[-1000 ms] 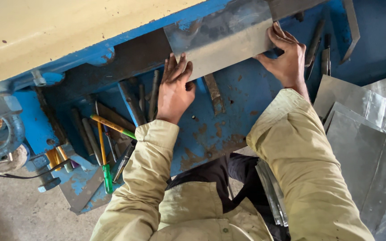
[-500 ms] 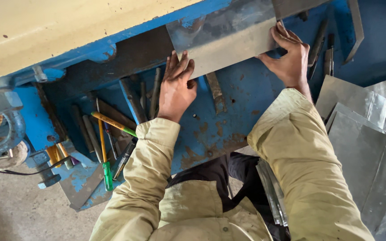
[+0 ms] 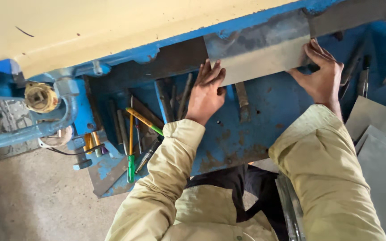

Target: The person repeatedly picks up rectangular metal sheets from a stack and places them into a blue manual bending machine. They align each sheet against the machine's backstop and press down on the upper beam to bend the metal. After each bend, the person removes the sheet and places it on a growing pile of finished pieces.

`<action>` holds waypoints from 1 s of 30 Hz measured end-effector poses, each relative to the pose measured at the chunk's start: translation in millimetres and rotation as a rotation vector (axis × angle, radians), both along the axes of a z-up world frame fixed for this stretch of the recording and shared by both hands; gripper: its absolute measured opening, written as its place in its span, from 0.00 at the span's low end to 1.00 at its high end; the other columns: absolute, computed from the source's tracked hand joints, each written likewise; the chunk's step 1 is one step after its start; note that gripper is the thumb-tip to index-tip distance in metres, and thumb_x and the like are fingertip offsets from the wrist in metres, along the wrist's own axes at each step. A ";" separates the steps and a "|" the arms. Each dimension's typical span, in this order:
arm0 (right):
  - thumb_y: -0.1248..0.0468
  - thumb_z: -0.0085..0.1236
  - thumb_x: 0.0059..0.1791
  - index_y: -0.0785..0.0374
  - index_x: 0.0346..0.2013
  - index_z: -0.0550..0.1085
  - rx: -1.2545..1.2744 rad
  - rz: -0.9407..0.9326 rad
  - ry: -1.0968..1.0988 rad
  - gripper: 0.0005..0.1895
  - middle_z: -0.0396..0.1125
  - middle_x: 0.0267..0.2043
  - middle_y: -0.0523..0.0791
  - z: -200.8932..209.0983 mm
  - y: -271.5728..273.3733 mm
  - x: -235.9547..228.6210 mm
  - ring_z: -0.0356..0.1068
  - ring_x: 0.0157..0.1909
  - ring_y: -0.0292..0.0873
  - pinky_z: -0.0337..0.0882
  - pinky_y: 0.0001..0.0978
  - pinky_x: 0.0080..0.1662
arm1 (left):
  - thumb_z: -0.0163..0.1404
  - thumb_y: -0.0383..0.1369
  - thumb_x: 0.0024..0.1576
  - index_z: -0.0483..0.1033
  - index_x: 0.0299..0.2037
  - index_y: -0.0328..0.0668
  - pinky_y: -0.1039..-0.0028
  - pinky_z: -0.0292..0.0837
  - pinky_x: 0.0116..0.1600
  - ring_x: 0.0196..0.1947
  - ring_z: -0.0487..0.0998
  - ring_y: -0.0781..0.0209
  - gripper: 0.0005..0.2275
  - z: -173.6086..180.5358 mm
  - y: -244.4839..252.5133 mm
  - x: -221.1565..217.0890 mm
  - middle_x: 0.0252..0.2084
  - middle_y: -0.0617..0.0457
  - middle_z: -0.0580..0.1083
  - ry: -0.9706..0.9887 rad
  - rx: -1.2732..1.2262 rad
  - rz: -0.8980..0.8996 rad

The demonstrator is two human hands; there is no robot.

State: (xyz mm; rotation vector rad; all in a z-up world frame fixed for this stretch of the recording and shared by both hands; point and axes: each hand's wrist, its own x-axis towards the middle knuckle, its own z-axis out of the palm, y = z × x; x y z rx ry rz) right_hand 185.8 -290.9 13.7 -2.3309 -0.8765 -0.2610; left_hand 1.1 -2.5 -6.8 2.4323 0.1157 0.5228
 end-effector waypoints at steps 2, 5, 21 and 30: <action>0.65 0.78 0.42 0.71 0.59 0.77 0.008 0.009 0.005 0.33 0.68 0.69 0.59 -0.5 -2.0 0.4 0.69 0.72 0.52 0.69 0.40 0.72 | 0.53 0.23 0.49 0.75 0.57 0.34 0.55 0.56 0.77 0.73 0.60 0.35 0.22 -0.2 0.3 0.1 0.70 0.43 0.66 0.009 0.012 0.003; 0.63 0.81 0.44 0.71 0.59 0.77 0.012 0.015 0.006 0.32 0.68 0.68 0.59 -1.7 -2.7 1.4 0.69 0.72 0.53 0.68 0.40 0.72 | 0.52 0.22 0.50 0.76 0.56 0.35 0.55 0.56 0.77 0.73 0.61 0.36 0.21 -0.6 -1.2 0.1 0.70 0.43 0.66 0.013 0.021 0.012; 0.61 0.81 0.43 0.69 0.59 0.78 -0.013 -0.016 -0.031 0.33 0.65 0.67 0.64 10.5 4.0 -1.5 0.67 0.70 0.58 0.71 0.41 0.67 | 0.56 0.25 0.48 0.78 0.54 0.37 0.47 0.55 0.76 0.75 0.58 0.40 0.21 18.2 -3.3 -1.4 0.67 0.47 0.70 -0.006 0.190 0.056; 0.61 0.81 0.42 0.67 0.60 0.79 -0.027 -0.016 -0.046 0.33 0.64 0.67 0.66 5.4 2.9 0.2 0.68 0.70 0.59 0.71 0.42 0.68 | 0.60 0.30 0.46 0.80 0.52 0.42 0.43 0.58 0.68 0.72 0.62 0.46 0.21 20.0 -7.9 0.6 0.65 0.52 0.72 -0.013 0.269 0.116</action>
